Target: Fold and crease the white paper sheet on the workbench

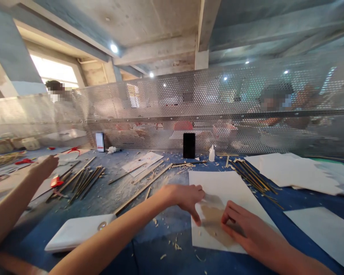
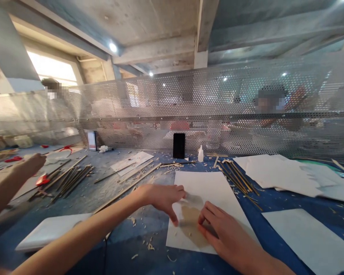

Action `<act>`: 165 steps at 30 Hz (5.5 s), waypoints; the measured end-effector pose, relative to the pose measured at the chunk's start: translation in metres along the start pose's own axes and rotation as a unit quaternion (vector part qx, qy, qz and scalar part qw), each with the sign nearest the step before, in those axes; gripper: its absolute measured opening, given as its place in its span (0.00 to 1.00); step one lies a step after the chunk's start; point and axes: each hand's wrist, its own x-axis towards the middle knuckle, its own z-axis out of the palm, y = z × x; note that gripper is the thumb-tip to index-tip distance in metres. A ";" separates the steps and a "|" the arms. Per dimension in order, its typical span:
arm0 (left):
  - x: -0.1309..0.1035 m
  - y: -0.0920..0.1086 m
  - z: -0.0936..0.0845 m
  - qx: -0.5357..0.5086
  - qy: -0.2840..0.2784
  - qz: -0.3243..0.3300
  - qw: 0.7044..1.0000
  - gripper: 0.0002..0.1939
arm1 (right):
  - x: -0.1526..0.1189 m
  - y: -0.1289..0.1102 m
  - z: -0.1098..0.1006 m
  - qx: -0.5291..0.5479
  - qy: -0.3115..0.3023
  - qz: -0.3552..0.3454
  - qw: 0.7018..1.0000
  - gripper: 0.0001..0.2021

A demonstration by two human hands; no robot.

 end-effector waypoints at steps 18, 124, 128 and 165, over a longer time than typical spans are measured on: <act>0.004 -0.011 0.015 -0.048 0.027 0.033 0.998 0.27 | -0.002 -0.012 -0.010 -0.042 0.011 -0.023 0.999 0.03; 0.002 -0.007 0.013 -0.067 0.027 0.013 0.997 0.30 | -0.003 -0.015 -0.006 -0.026 0.038 -0.055 0.997 0.06; 0.001 -0.007 0.013 -0.073 0.028 0.016 0.997 0.30 | -0.003 -0.014 -0.006 -0.035 0.037 -0.053 0.997 0.06; 0.003 -0.007 0.013 -0.052 0.018 0.013 0.998 0.28 | -0.004 -0.014 -0.007 -0.027 0.039 -0.015 0.999 0.03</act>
